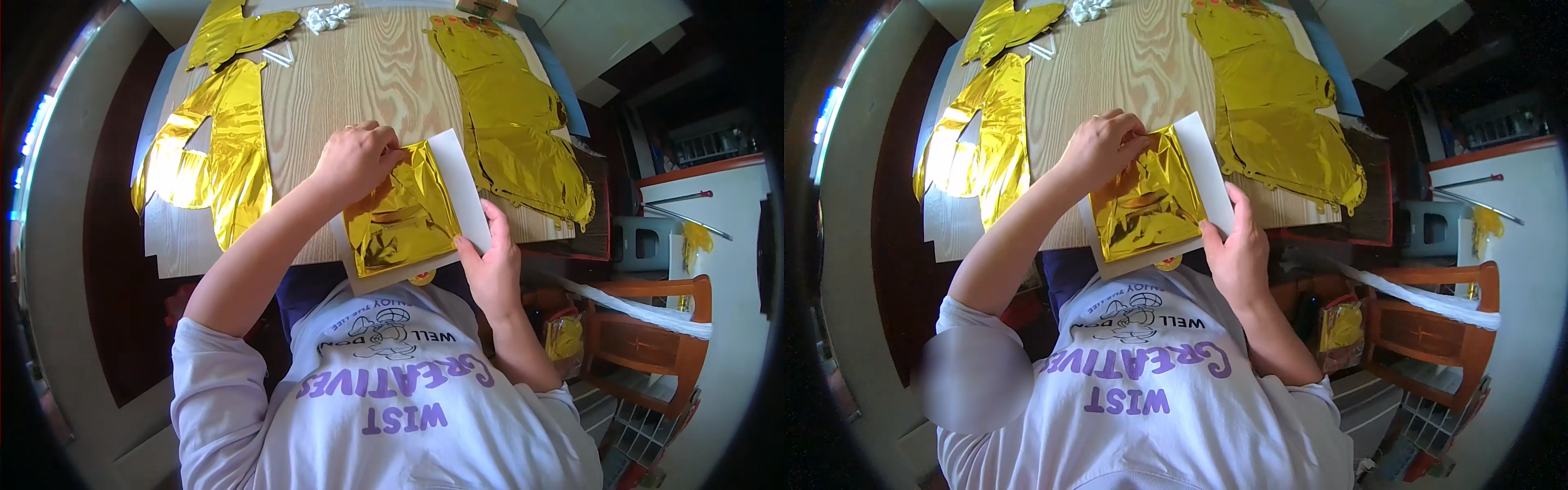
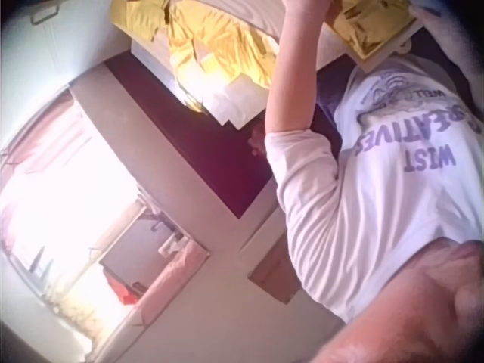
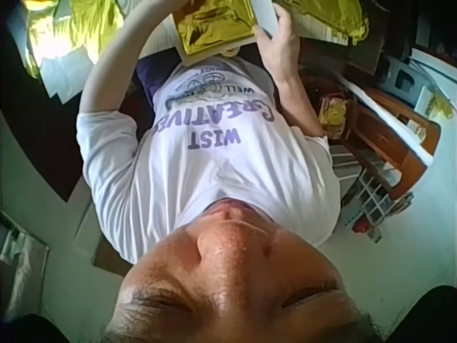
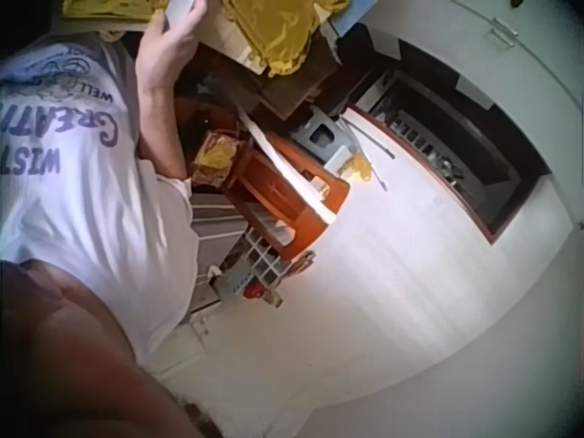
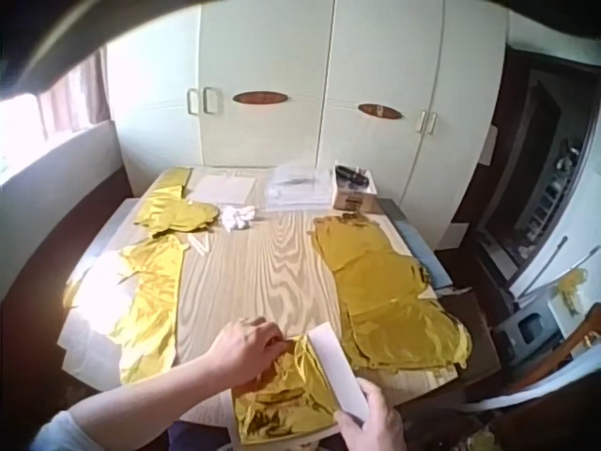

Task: Folding gold foil letter balloons into neat squares at a table.

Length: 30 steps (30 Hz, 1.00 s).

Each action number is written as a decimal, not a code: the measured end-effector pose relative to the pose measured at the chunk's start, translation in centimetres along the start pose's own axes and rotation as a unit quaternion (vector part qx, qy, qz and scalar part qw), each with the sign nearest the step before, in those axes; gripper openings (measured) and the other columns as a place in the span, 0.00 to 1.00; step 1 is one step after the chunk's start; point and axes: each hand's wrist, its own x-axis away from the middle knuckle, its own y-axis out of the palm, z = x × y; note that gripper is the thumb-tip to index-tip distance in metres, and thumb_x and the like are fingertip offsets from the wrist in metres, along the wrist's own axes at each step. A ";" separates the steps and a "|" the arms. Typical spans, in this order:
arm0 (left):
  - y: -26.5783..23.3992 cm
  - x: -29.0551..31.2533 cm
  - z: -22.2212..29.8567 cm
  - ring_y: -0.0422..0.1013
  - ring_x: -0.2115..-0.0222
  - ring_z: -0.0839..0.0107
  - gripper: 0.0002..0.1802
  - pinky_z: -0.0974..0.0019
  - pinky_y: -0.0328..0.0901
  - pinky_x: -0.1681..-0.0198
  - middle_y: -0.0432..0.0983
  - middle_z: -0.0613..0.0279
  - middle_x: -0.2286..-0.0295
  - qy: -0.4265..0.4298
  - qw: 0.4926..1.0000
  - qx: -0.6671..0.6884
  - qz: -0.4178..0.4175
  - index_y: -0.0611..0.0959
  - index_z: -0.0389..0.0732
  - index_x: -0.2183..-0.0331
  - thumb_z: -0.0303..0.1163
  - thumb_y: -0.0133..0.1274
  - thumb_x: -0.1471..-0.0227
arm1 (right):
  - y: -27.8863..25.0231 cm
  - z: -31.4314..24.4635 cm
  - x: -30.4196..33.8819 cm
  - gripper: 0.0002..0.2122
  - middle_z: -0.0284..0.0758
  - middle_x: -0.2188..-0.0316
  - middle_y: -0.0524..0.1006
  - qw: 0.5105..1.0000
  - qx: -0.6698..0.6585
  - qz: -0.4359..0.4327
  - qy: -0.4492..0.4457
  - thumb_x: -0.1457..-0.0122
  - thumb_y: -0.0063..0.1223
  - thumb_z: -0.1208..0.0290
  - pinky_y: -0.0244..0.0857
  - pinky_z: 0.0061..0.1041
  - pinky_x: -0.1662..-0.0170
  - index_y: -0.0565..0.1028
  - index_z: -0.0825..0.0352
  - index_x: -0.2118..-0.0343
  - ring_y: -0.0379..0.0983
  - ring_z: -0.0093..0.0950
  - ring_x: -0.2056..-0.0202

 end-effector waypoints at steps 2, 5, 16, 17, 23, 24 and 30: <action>0.5 0.3 -0.4 0.77 0.63 0.55 0.14 0.56 0.71 0.58 0.79 0.55 0.66 0.018 0.999 -0.009 0.029 0.84 0.39 0.63 0.41 0.59 0.45 | 0.0 0.2 -0.2 0.29 0.51 0.51 0.77 1.000 0.006 0.006 -0.007 0.45 0.61 0.78 0.71 0.39 0.49 0.63 0.68 0.40 0.76 0.50 0.52; 0.5 1.0 -0.4 0.76 0.59 0.54 0.16 0.55 0.69 0.54 0.79 0.55 0.61 0.046 0.994 -0.038 0.090 0.82 0.39 0.57 0.38 0.59 0.45 | 0.1 0.1 0.1 0.30 0.50 0.49 0.76 1.000 0.012 -0.006 0.003 0.45 0.61 0.77 0.70 0.39 0.48 0.63 0.68 0.39 0.75 0.49 0.50; 0.4 6.4 1.0 0.67 0.44 0.48 0.33 0.48 0.59 0.39 0.72 0.45 0.47 0.041 0.994 -0.074 0.068 0.73 0.33 0.44 0.40 0.60 0.46 | 0.4 -0.4 -0.1 0.31 0.51 0.50 0.75 0.990 0.118 0.008 -0.072 0.45 0.63 0.74 0.70 0.41 0.51 0.63 0.67 0.38 0.75 0.50 0.53; 0.3 6.3 0.8 0.66 0.43 0.48 0.34 0.47 0.59 0.38 0.71 0.44 0.46 0.038 0.995 -0.072 0.051 0.72 0.32 0.43 0.41 0.60 0.46 | 0.5 -0.4 -0.2 0.31 0.50 0.52 0.75 0.987 0.135 0.016 -0.086 0.45 0.63 0.74 0.70 0.41 0.52 0.63 0.67 0.39 0.75 0.50 0.54; 1.1 7.1 2.4 0.61 0.39 0.44 0.41 0.46 0.53 0.35 0.65 0.41 0.41 0.047 0.982 -0.157 0.097 0.67 0.31 0.39 0.50 0.56 0.43 | 0.4 -0.3 -0.5 0.27 0.42 0.61 0.70 0.951 0.267 0.036 -0.149 0.45 0.63 0.70 0.63 0.42 0.54 0.68 0.66 0.43 0.69 0.44 0.59; 1.3 7.1 2.5 0.60 0.39 0.44 0.42 0.46 0.53 0.35 0.64 0.40 0.40 0.047 0.984 -0.148 0.091 0.66 0.31 0.38 0.51 0.55 0.43 | 0.4 -0.3 -0.5 0.26 0.42 0.61 0.70 0.951 0.269 0.032 -0.146 0.45 0.62 0.69 0.62 0.42 0.53 0.68 0.66 0.43 0.69 0.44 0.58; 0.6 6.3 2.5 0.61 0.38 0.45 0.41 0.48 0.53 0.35 0.65 0.40 0.41 0.029 0.994 -0.101 0.042 0.68 0.30 0.40 0.51 0.55 0.43 | 0.5 0.3 -0.5 0.25 0.42 0.60 0.69 0.950 0.273 0.024 -0.153 0.44 0.62 0.68 0.61 0.43 0.52 0.70 0.67 0.44 0.68 0.44 0.59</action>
